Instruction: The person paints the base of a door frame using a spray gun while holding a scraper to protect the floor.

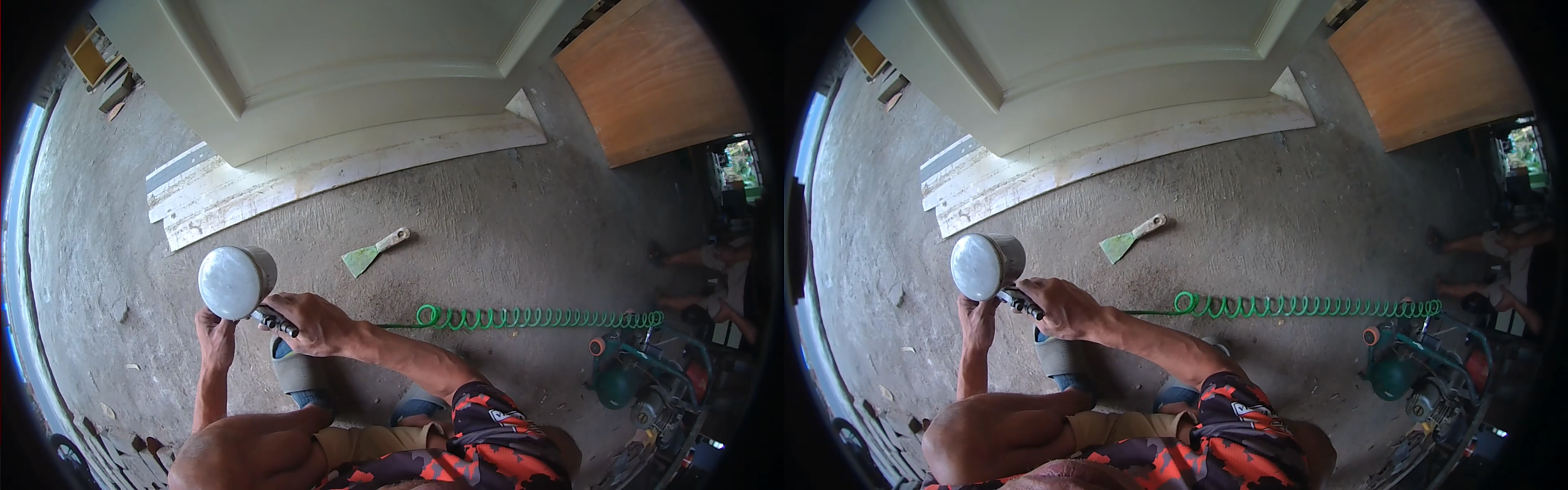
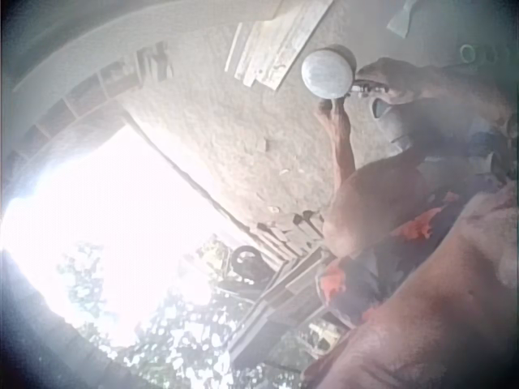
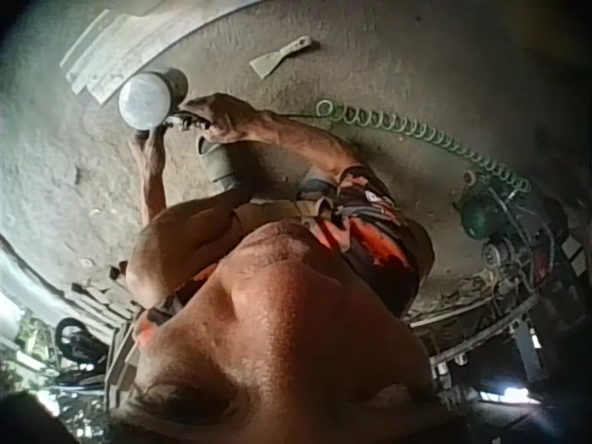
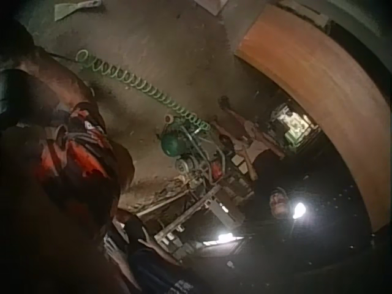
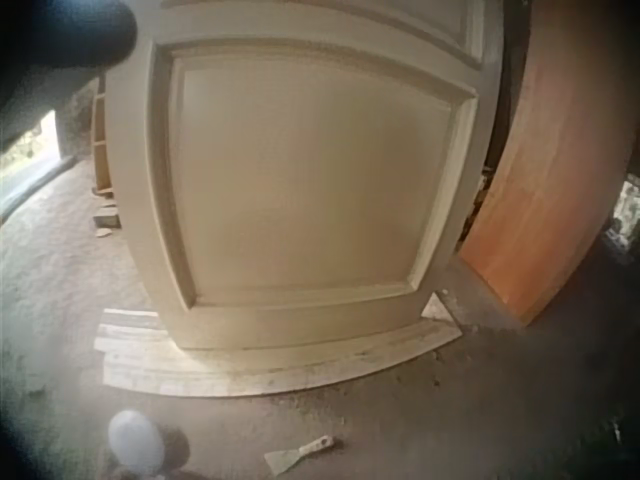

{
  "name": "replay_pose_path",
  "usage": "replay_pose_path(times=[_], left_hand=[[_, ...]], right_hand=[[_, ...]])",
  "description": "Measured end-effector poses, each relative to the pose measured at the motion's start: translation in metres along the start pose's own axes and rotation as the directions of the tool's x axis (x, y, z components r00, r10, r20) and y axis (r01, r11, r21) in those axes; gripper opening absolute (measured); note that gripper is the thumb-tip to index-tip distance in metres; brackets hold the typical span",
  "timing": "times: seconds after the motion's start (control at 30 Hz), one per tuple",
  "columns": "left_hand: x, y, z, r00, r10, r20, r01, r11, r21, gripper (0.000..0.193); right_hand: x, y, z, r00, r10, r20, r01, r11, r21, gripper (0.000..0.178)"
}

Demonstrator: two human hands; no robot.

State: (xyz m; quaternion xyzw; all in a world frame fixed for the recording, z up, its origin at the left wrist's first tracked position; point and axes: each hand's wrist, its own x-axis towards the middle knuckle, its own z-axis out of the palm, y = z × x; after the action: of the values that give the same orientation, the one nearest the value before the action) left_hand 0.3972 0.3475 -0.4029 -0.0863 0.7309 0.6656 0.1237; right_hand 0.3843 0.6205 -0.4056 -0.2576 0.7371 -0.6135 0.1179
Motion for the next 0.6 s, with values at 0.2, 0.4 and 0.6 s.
replay_pose_path(times=[0.2, 0.4, 0.6], left_hand=[[0.0017, -0.0047, -0.002, 1.0, -0.016, 0.004, 0.016, 1.0, -0.006, 0.021], [0.0011, -0.0028, -0.0031, 1.0, -0.03, -0.001, 0.03, 1.0, 0.0, 0.022], [0.0013, -0.0052, 0.0006, 1.0, -0.023, 0.009, 0.023, 1.0, -0.009, 0.023]], right_hand=[[-0.0003, 0.0024, 0.0011, 1.0, 0.002, -0.002, -0.002, 1.0, 0.002, 0.049], [0.0001, 0.0003, 0.0004, 1.0, -0.012, -0.015, 0.012, 1.0, 0.0, 0.047], [-0.0024, 0.0002, -0.0042, 1.0, 0.011, 0.005, -0.011, 1.0, -0.007, 0.046]])
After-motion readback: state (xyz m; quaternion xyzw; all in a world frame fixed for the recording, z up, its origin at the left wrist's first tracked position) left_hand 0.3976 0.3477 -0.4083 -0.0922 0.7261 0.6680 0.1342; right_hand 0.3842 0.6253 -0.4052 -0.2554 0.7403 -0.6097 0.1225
